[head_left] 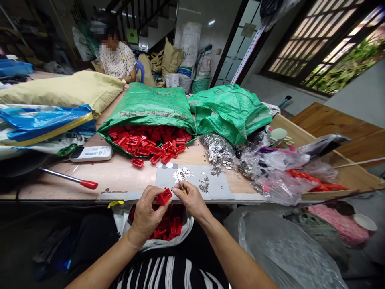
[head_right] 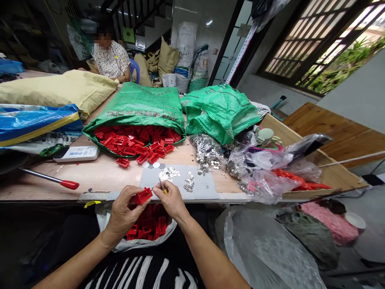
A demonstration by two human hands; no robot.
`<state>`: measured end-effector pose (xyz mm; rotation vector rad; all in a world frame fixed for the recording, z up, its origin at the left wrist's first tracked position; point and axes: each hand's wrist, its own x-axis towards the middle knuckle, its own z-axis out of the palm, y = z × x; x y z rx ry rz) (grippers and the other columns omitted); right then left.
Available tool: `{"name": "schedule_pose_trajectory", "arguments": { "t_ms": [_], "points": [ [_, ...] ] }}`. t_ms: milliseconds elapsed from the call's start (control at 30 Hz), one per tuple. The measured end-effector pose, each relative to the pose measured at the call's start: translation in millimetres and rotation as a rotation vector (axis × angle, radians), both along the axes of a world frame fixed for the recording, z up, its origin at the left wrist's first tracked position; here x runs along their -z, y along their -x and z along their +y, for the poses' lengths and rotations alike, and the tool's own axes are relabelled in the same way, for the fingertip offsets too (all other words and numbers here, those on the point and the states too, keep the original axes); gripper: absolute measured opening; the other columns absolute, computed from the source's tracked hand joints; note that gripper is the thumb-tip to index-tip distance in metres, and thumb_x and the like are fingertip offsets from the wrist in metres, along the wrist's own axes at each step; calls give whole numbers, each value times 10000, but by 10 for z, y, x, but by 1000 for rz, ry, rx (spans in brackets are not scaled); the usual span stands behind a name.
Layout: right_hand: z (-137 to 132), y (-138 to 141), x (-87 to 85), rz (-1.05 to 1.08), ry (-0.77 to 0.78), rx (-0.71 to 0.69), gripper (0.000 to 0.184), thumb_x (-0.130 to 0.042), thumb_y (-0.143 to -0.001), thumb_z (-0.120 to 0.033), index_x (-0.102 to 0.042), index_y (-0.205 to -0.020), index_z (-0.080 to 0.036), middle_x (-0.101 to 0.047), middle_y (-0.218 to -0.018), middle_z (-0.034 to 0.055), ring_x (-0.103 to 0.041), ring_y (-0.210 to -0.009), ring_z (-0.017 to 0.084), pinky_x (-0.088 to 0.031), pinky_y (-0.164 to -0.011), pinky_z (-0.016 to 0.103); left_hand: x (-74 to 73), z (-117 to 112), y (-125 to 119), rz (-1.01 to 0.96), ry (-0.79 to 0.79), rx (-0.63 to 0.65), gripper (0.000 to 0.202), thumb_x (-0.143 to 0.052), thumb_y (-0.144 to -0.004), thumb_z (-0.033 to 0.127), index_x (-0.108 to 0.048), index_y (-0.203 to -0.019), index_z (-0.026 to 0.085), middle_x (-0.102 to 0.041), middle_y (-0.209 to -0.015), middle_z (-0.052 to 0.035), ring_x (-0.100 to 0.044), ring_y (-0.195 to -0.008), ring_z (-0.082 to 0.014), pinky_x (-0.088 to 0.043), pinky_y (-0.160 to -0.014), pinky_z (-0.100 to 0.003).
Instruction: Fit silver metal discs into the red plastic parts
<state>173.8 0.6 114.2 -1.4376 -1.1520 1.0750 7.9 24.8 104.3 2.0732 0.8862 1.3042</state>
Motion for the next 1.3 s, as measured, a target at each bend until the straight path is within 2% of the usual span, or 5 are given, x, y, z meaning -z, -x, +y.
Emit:
{"name": "schedule_pose_trajectory", "arguments": {
  "t_ms": [467, 733, 967, 1133, 1300],
  "points": [
    [-36, 240, 70, 22, 15, 91, 260, -590, -770, -398, -445, -692, -196, -460, -630, -52, -416, -575, 99, -364, -555, 233, 71, -6, -4, 59, -59, 14, 298, -613, -779, 62, -580, -1039, 203, -568, -927, -40, -581, -877, -169, -512, -786, -301],
    [-55, 287, 124, 138, -11, 146, 301, -594, -785, -447, -424, -727, -205, -415, -611, -71, -351, -522, 82, -314, -494, 216, 33, -7, -24, 15, -20, -23, 252, -649, -777, 105, -565, -996, 197, -575, -876, -20, -578, -814, -152, -502, -718, -272],
    [-41, 257, 105, 249, 77, 70, 322, -639, -756, -436, -420, -719, -203, -413, -565, -86, -300, -459, 58, -246, -444, 200, 53, -13, -23, 9, -2, -1, 239, -642, -784, 112, -573, -995, 201, -584, -884, -25, -587, -837, -159, -504, -743, -284],
    [-33, 196, 47, 361, 194, -18, 364, -660, -747, -473, -410, -758, -208, -388, -531, -102, -250, -423, 46, -187, -422, 190, 106, -19, 4, -22, 165, 10, 195, -635, -803, 193, -579, -990, 202, -596, -914, -39, -605, -842, -174, -524, -732, -301],
    [-32, 15, 50, 131, 138, -53, 297, -489, -867, -504, -530, -889, -211, -476, -735, -37, -333, -472, 60, -266, -445, 205, 131, 28, 34, -24, 257, 16, 203, -626, -814, 239, -576, -1009, 210, -590, -978, -54, -609, -902, -183, -534, -754, -312]
  ]
}}
